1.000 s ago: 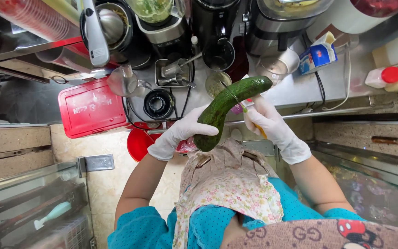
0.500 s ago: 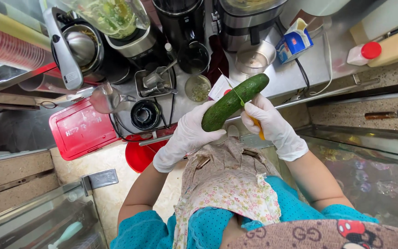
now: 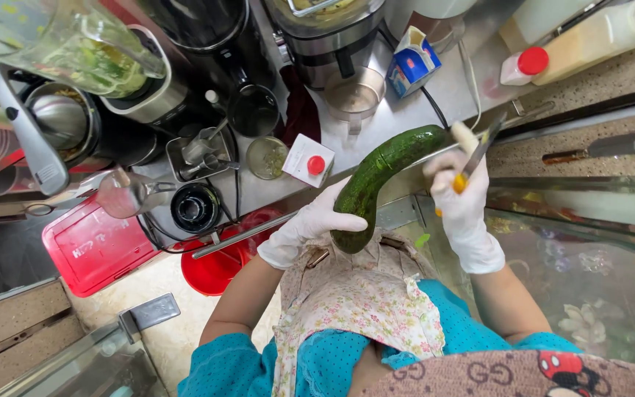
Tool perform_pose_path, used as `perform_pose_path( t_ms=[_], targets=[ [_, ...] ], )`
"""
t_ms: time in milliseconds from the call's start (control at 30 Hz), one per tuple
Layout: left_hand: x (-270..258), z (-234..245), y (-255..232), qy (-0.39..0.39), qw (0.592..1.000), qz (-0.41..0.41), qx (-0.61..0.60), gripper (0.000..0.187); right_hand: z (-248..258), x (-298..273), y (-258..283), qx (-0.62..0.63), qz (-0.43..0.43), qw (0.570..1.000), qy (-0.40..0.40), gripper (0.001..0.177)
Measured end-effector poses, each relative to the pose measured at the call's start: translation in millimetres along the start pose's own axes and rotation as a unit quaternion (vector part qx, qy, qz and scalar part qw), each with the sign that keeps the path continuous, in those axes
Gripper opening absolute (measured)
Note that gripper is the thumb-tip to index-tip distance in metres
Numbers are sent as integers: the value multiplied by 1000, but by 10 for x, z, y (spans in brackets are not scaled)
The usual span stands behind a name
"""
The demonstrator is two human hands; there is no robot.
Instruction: Peeling avocado and cucumber, then adding ingredients into a blender to prepare a drink.
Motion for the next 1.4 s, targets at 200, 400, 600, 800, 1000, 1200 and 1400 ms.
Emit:
perform_pose_path(
  t_ms=[200, 400, 600, 800, 1000, 1200, 1400],
  targets=[
    [343, -155, 219, 4, 997, 58, 41, 80, -89, 506, 41, 171, -189, 966, -31, 71],
    [630, -77, 464, -3, 994, 34, 107, 73, 83, 729, -1046, 325, -485, 806, -98, 44],
    [1021, 110, 1154, -94, 990, 99, 33, 75, 479, 975, -1068, 318, -391, 820, -271, 42],
    [1650, 161, 1352, -276, 908, 116, 292, 76, -32, 822, -539, 198, -301, 922, -141, 31],
    [1420, -44, 1110, -391, 799, -70, 451, 104, -22, 527, -799, 66, -255, 958, -112, 23],
    [708, -495, 389, -337, 751, -369, 432, 94, -287, 307, -170, -77, -234, 968, -41, 30],
    [-89, -96, 34, -364, 785, -349, 359, 75, -591, 177, 491, -43, -145, 965, 215, 50]
  ],
)
Point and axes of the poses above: each hand's wrist, its own x-axis towards the middle knuckle, its own z-axis out of the back of the hand, y = z × x, the point moved 3 cm from there along x, towards the middle knuckle, and after that the axes turned 14 degrees about -y, right-handed, at the moved point
